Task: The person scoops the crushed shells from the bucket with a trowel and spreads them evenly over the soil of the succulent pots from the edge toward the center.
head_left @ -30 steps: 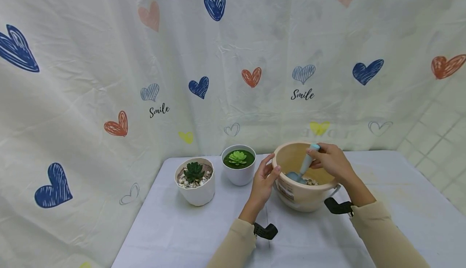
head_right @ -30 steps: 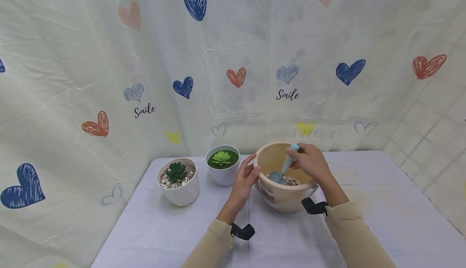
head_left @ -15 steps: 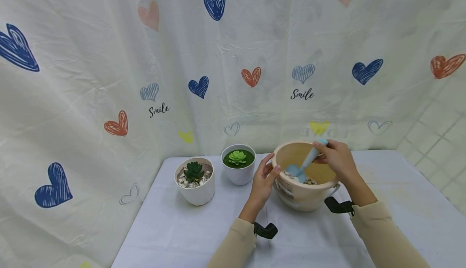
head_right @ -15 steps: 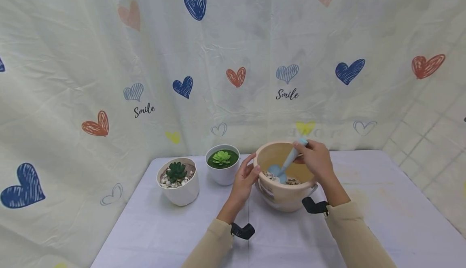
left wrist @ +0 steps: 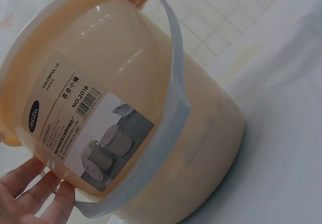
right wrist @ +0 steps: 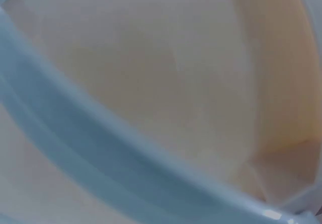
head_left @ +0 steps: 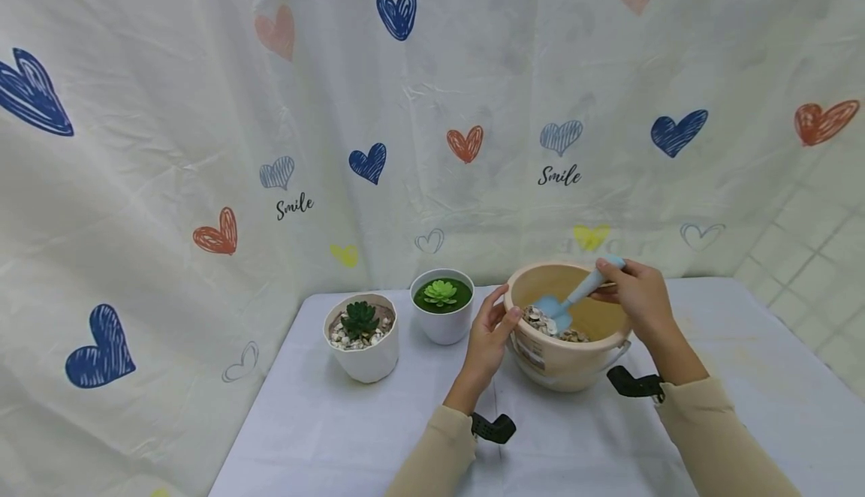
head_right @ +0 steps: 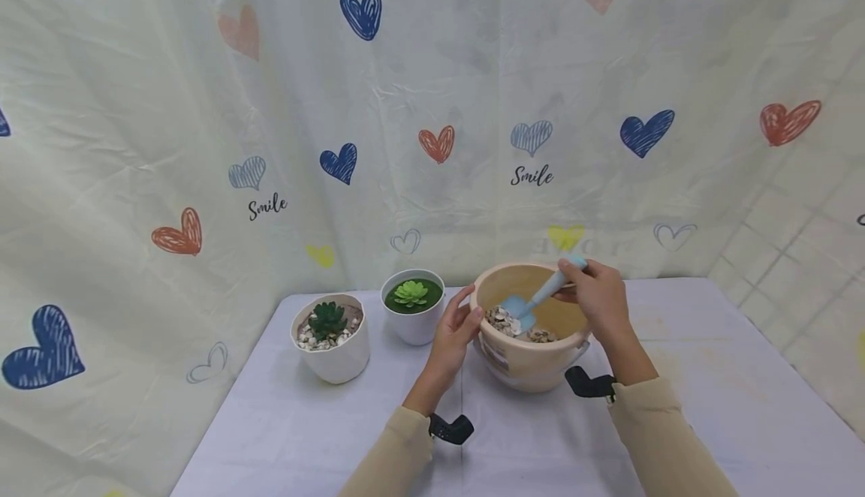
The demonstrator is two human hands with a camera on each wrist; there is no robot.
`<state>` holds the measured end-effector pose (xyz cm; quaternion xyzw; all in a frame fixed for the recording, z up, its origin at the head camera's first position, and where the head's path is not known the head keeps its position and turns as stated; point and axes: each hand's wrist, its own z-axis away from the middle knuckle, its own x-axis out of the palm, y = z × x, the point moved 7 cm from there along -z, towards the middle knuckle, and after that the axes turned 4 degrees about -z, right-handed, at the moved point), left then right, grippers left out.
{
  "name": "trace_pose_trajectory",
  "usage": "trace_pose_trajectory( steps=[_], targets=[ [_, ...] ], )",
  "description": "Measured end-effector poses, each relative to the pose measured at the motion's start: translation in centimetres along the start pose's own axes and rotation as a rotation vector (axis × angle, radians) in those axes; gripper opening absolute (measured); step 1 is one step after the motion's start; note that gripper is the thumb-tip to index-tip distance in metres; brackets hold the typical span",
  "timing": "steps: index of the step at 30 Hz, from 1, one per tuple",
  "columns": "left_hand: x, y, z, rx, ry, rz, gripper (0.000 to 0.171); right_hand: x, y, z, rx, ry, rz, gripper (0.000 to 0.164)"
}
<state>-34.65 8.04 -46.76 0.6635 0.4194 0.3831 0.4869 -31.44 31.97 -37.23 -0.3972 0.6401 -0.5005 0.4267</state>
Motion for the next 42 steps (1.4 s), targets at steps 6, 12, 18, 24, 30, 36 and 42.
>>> trace_pose_trajectory(
  steps=[6, 12, 18, 24, 30, 36, 42],
  targets=[
    [0.0, -0.1, 0.0, -0.009, -0.003, -0.01, 0.052, -0.9, 0.1, 0.4, 0.023, 0.032, -0.166, 0.038],
    [0.0, -0.1, 0.0, -0.006, -0.001, -0.011, 0.052, -1.9, 0.3, 0.5, 0.029, 0.104, -0.319, 0.022],
    [-0.1, -0.1, 0.0, -0.002, -0.002, -0.013, 0.052, -2.6, 0.9, 0.5, 0.054, 0.153, -0.397, 0.019],
    [-0.1, -0.1, 0.0, 0.0, -0.003, -0.014, 0.052, -2.8, 1.4, 0.5, 0.066, 0.161, -0.422, 0.019],
    [-0.1, -0.1, 0.0, 0.0, 0.0, -0.023, 0.052, -2.8, 1.5, 0.6, 0.072, 0.167, -0.426, 0.017],
    [-0.1, 0.0, 0.0, 0.002, 0.005, -0.023, 0.05, -2.9, 1.5, 0.6, 0.063, 0.165, -0.436, 0.017],
    [0.0, 0.0, 0.0, -0.004, 0.008, -0.025, 0.05, -2.8, 1.7, 0.5, 0.064, 0.161, -0.458, 0.019]
  ],
)
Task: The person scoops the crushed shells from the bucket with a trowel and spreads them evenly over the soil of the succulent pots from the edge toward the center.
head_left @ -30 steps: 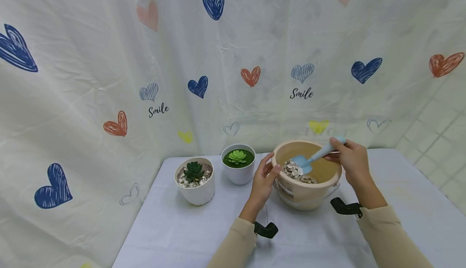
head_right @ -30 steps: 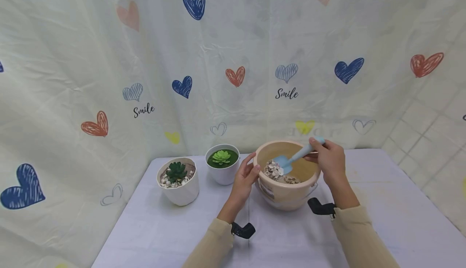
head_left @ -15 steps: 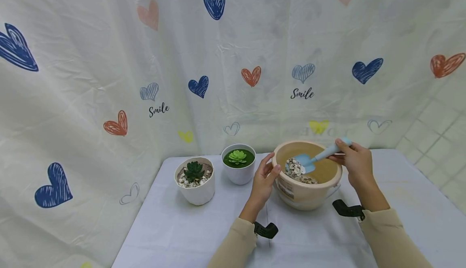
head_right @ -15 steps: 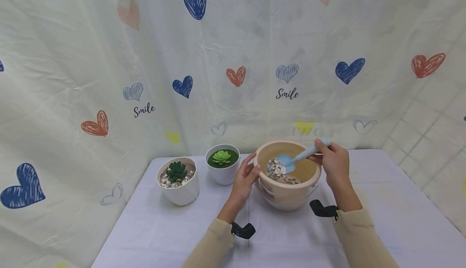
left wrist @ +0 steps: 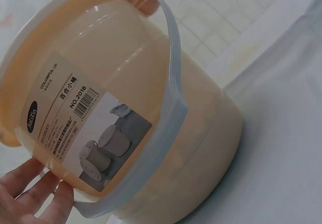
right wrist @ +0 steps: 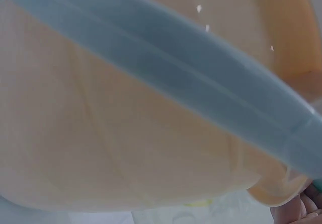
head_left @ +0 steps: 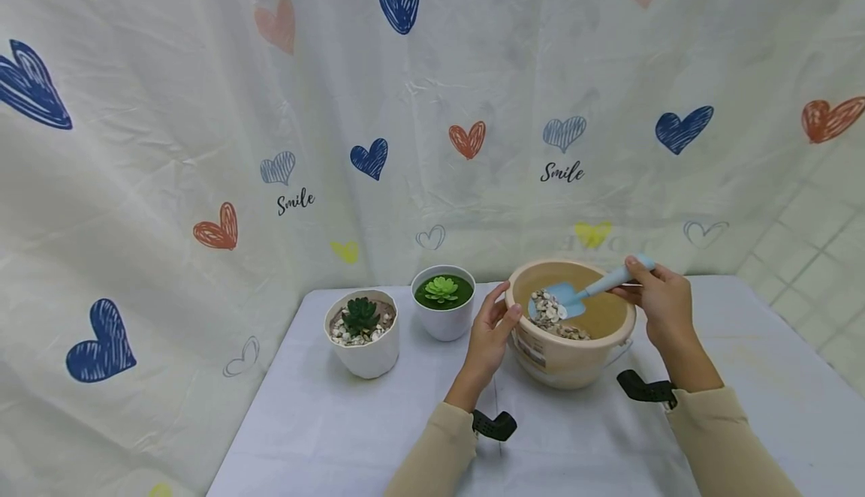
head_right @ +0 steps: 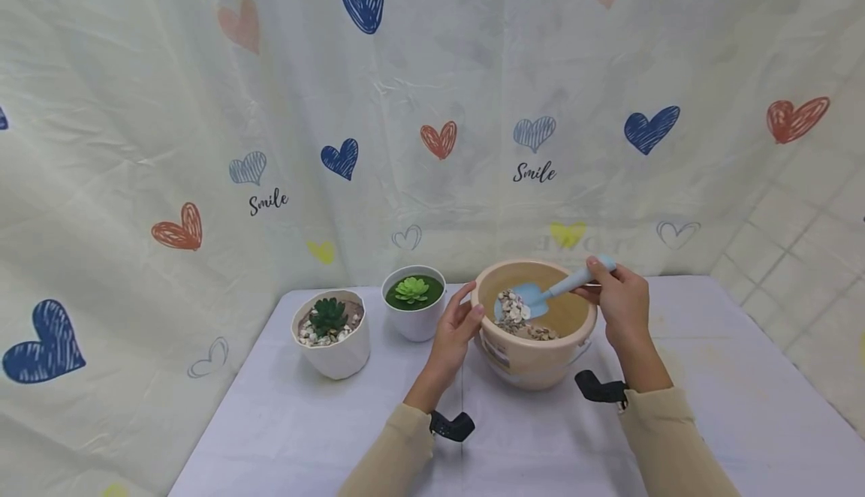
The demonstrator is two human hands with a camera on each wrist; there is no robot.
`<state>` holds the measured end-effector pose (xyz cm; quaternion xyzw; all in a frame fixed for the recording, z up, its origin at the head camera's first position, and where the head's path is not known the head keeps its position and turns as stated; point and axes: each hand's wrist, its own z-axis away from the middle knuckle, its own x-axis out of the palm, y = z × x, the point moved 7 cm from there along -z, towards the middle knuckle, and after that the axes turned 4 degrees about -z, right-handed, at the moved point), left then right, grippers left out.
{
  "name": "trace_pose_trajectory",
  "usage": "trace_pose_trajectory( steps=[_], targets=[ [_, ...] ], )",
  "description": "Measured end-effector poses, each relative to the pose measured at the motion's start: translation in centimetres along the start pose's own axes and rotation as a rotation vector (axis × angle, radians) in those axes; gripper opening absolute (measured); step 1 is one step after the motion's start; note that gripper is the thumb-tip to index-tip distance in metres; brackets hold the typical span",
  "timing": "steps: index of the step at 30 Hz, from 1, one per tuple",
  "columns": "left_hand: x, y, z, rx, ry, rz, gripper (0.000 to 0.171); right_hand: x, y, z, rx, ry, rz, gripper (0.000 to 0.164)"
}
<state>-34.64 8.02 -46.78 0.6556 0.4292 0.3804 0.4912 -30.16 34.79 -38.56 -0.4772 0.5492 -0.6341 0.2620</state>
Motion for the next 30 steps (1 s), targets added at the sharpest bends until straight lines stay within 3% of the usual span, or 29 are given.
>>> trace_pose_trajectory(
  steps=[8, 17, 25, 30],
  targets=[
    [0.2, 0.2, 0.2, 0.024, -0.013, -0.001, 0.053, -0.4, 0.2, 0.2, 0.02, 0.067, -0.02, 0.018],
    [0.3, 0.6, 0.3, 0.015, -0.029, -0.078, 0.053, -0.6, -0.2, 0.5, 0.025, 0.129, -0.123, 0.019],
    [-0.8, 1.5, 1.3, -0.027, -0.039, -0.235, 0.054, -0.7, -0.7, 1.0, 0.042, 0.122, -0.144, 0.021],
    [-1.8, 3.1, 2.3, 0.004, -0.087, -0.335, 0.056, -0.1, -1.5, 1.2, 0.007, 0.091, -0.183, 0.021]
  ],
)
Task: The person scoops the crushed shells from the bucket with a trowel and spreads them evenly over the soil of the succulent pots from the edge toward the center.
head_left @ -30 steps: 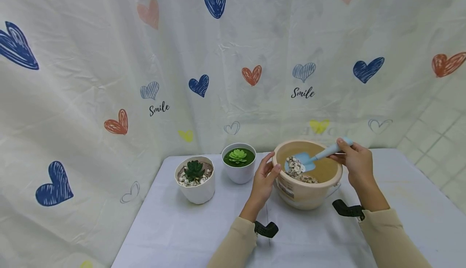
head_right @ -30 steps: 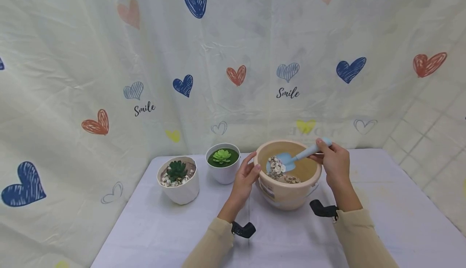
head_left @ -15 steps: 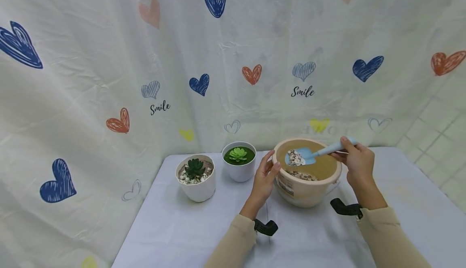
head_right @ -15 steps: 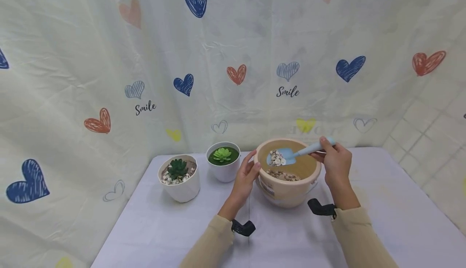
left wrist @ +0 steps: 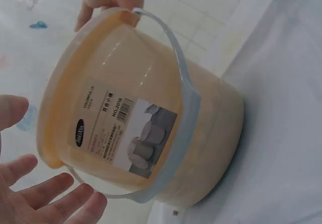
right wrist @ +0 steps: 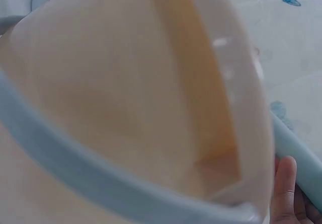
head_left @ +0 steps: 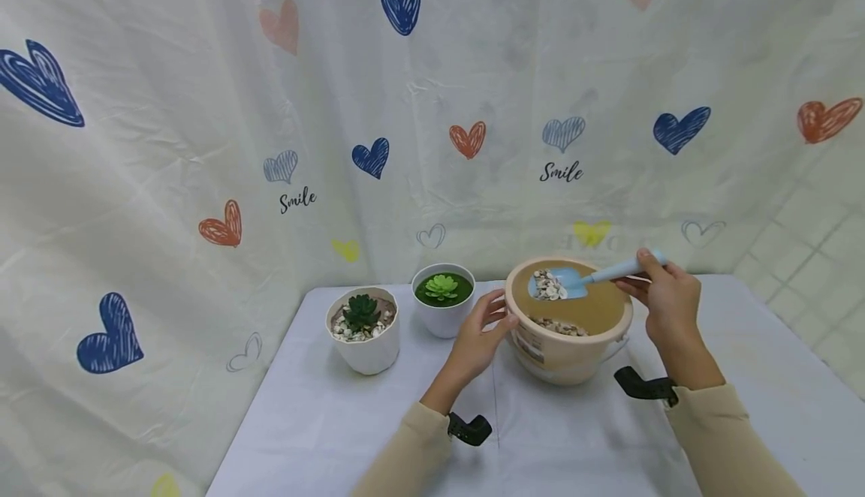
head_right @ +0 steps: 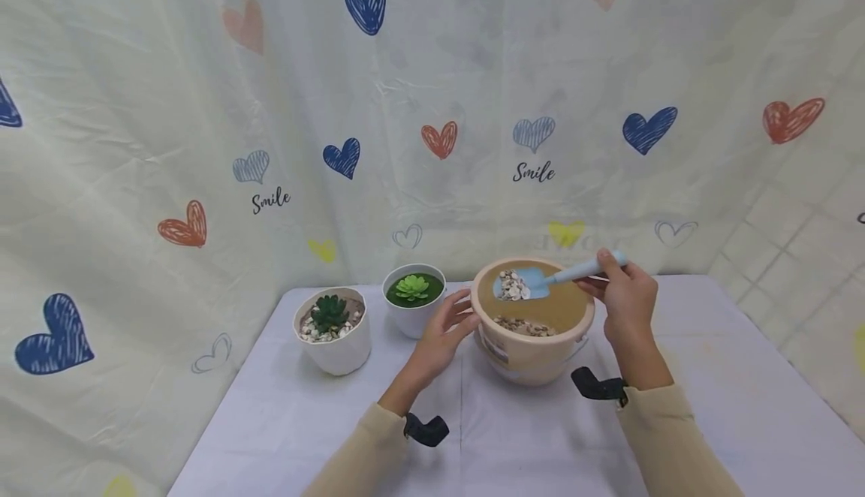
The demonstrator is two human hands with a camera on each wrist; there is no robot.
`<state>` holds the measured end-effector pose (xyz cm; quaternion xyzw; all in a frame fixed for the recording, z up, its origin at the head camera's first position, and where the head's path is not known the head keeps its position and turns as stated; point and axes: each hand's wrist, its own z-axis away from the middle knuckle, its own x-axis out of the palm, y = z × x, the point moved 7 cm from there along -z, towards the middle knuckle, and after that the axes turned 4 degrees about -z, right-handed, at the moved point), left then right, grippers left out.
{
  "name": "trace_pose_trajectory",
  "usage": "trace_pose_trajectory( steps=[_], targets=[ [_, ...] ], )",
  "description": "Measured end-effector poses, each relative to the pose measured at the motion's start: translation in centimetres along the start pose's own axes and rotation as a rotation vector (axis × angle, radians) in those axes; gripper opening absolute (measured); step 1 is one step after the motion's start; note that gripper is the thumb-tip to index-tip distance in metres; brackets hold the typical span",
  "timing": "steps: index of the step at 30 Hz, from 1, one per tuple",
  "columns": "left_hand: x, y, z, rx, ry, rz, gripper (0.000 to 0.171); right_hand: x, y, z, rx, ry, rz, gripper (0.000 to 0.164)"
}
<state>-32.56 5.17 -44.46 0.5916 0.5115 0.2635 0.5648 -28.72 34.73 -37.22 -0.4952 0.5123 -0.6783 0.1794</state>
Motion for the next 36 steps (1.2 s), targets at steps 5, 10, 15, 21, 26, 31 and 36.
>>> trace_pose_trajectory(
  steps=[5, 10, 15, 21, 26, 31, 36],
  targets=[
    [-2.0, 1.0, 1.3, 0.039, -0.015, -0.086, 0.055, 1.4, -0.7, 0.5, -0.021, -0.03, -0.017, 0.021],
    [-5.2, 1.8, 2.6, 0.115, 0.056, -0.153, 0.045, 3.1, -0.7, 1.1, -0.022, -0.073, -0.058, 0.017],
    [-9.3, 2.6, 4.0, 0.163, 0.166, -0.18, 0.033, 4.7, -0.3, 1.6, -0.017, -0.105, -0.054, 0.017],
    [-14.3, 4.2, 5.8, 0.252, 0.317, -0.237, 0.025, 6.8, 0.4, 2.2, -0.017, -0.149, -0.021, 0.022],
    [-18.1, 5.2, 7.1, 0.321, 0.465, -0.298, 0.023, 8.7, 1.5, 2.8, 0.03, -0.186, -0.041, 0.025],
    [-21.6, 4.8, 8.1, 0.318, 0.615, -0.414, 0.024, 10.5, 2.9, 3.3, 0.075, -0.212, 0.006, 0.031],
    [-24.3, 2.8, 8.6, 0.247, 0.666, -0.476, 0.032, 12.1, 4.5, 3.8, 0.104, -0.216, 0.092, 0.038]
  ],
)
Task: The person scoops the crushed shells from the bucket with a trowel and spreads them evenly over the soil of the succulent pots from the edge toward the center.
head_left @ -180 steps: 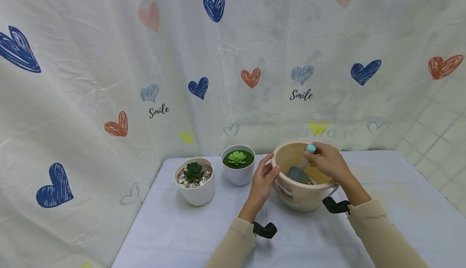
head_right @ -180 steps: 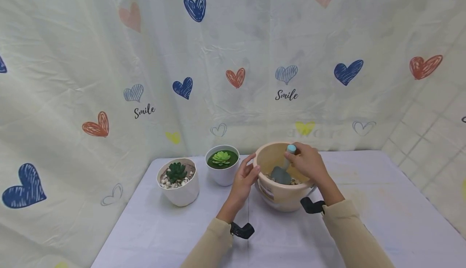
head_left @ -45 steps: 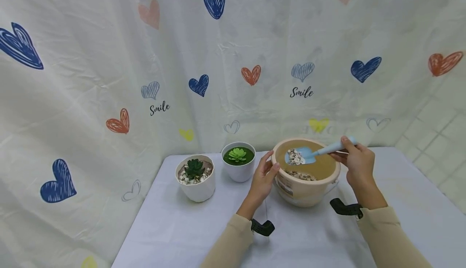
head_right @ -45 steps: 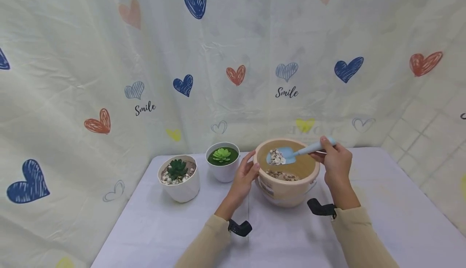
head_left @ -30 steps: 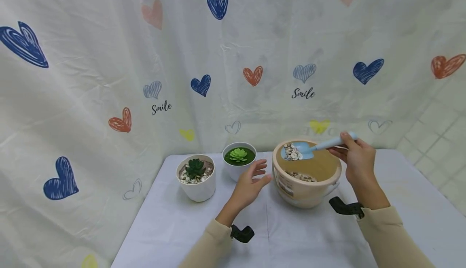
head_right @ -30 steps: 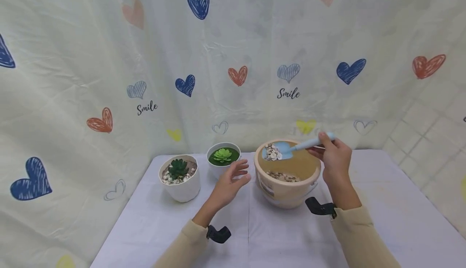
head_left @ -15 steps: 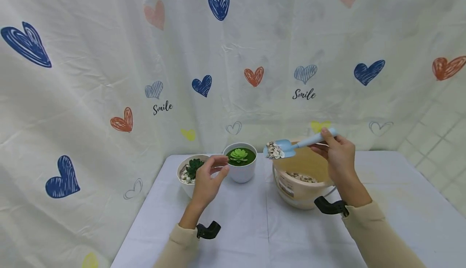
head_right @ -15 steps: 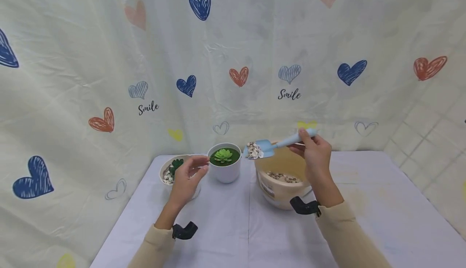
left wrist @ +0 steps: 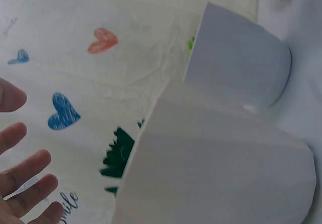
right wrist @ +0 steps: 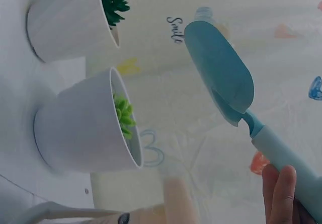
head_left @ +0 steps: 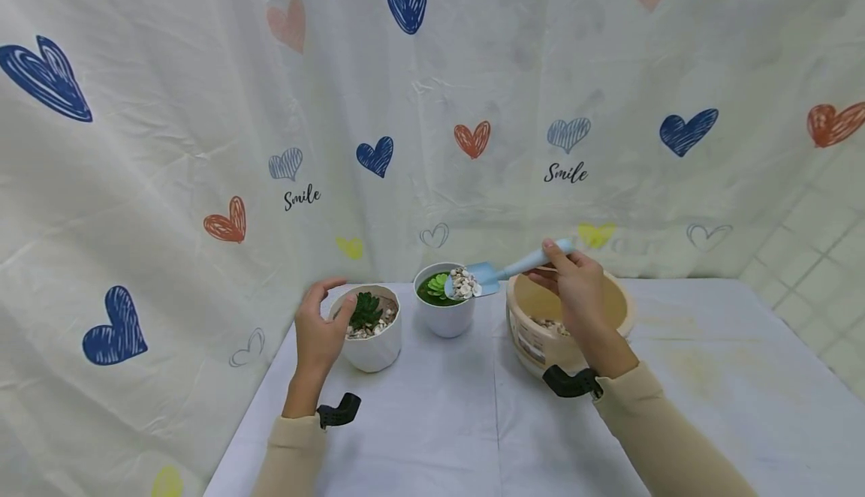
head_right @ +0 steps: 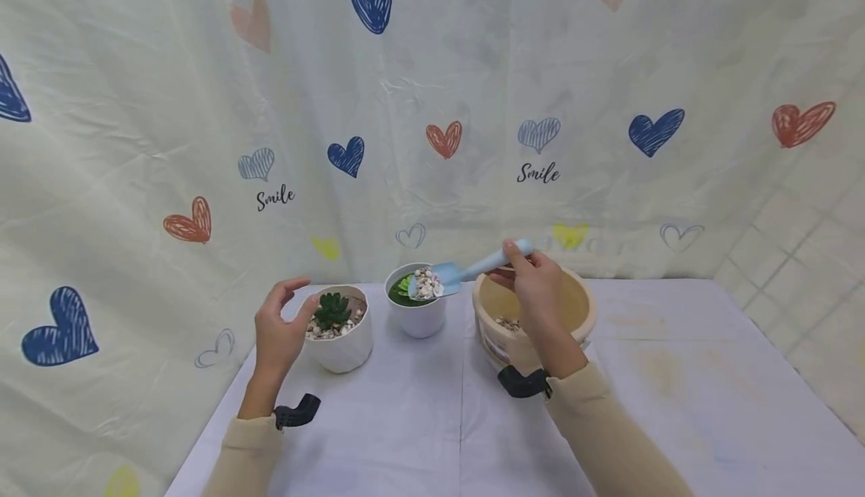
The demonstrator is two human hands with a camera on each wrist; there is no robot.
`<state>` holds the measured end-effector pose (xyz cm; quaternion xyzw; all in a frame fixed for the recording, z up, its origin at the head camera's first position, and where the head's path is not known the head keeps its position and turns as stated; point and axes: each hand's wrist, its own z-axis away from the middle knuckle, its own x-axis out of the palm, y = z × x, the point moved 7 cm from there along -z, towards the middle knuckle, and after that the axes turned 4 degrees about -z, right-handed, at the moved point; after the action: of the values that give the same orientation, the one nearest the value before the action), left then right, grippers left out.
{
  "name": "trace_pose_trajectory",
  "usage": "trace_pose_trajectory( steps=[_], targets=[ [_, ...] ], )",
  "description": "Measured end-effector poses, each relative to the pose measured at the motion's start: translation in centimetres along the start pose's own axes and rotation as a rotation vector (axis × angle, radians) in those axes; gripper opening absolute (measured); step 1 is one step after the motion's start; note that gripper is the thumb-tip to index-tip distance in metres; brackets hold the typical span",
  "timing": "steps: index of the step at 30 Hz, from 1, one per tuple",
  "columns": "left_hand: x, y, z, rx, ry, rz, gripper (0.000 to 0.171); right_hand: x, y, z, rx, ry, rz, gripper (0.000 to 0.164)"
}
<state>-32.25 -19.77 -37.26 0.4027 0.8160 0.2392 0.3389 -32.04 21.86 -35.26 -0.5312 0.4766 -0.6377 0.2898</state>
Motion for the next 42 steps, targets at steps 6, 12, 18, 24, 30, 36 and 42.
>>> trace_pose_trajectory(
  steps=[6, 12, 18, 24, 30, 36, 42],
  targets=[
    [0.3, -4.1, 0.5, -0.115, -0.136, -0.058, 0.055, 2.0, 1.5, 0.0, 0.02, -0.018, 0.075, 0.035],
    [1.8, -7.3, 1.7, -0.244, -0.34, -0.032, 0.088, 3.7, 2.7, 0.1, 0.04, -0.035, 0.129, 0.034],
    [2.9, -8.9, 2.5, -0.314, -0.41, -0.018, 0.11, 5.3, 3.5, 0.4, 0.041, -0.052, 0.139, 0.04],
    [3.4, -9.6, 3.0, -0.368, -0.401, 0.037, 0.116, 6.6, 4.4, 0.7, 0.04, -0.044, 0.138, 0.038],
    [3.8, -10.3, 3.2, -0.393, -0.392, 0.048, 0.114, 7.5, 5.5, 0.6, 0.03, -0.055, 0.168, 0.038],
    [3.8, -10.5, 3.3, -0.401, -0.38, 0.129, 0.113, 8.2, 6.3, 0.7, 0.026, -0.056, 0.199, 0.038],
    [4.0, -10.5, 3.5, -0.414, -0.387, 0.174, 0.114, 8.3, 7.0, 0.6, 0.026, -0.036, 0.222, 0.037]
  ],
)
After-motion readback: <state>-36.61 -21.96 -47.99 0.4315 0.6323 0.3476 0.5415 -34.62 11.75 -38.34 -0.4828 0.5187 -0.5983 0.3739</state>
